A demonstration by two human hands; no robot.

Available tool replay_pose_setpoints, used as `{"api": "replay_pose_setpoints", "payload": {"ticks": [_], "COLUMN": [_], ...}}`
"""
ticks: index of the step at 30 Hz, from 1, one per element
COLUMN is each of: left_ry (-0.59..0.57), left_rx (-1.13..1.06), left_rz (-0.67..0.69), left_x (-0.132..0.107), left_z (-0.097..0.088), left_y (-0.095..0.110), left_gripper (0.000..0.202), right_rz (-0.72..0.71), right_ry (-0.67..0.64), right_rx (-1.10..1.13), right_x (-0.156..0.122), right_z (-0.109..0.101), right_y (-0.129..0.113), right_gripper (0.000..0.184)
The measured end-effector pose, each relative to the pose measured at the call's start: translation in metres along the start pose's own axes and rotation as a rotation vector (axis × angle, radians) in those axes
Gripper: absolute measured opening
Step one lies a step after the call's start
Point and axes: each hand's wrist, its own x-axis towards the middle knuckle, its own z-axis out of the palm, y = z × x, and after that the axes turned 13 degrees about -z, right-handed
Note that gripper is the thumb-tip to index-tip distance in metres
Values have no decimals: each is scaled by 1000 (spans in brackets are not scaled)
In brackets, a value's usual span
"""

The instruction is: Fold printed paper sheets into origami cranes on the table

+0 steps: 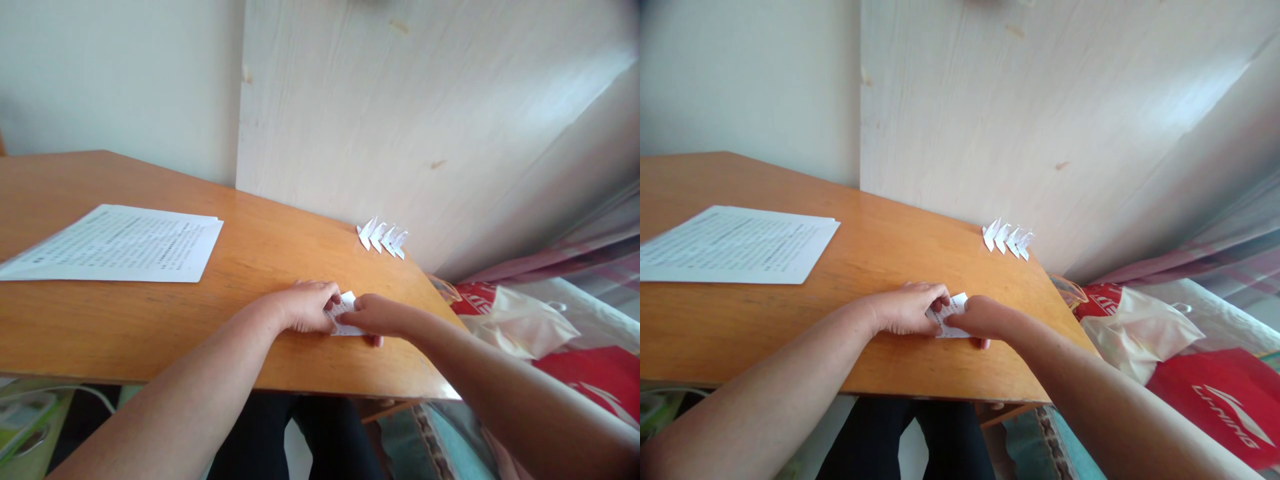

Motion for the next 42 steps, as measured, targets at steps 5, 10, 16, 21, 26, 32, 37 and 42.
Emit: {"api": "replay_pose_setpoints", "payload": {"ticks": [5, 10, 16, 21, 26, 32, 37, 42], "left_ry": [29, 67, 96, 115, 171, 292, 304, 254], "left_rx": [8, 79, 115, 139, 177, 236, 270, 226], "left_rz": [-18, 85, 179, 171, 201, 187, 172, 148], "left_x": [-3, -5, -8, -10, -7, 2, 3, -3], "left_z": [0, 2, 4, 6, 7, 10, 12, 9], "left_y": [3, 3, 3, 7, 6, -2, 2, 10], "left_gripper": [55, 42, 23, 19, 21, 23, 23, 23], "right_rz": [30, -38, -125, -450, -454, -279, -276, -464], "right_ry": [-1, 54, 551, 575, 598, 636, 598, 522], "right_rx": [109, 221, 198, 137, 15, 66, 258, 359], "right_x": [0, -10, 6, 25, 27, 5, -23, -47], "right_z": [-3, -15, -12, 2, 6, 16, 28, 29], "right_y": [6, 17, 49, 51, 48, 65, 64, 61], "right_gripper": [34, 28, 11, 40, 34, 20, 17, 24]}}
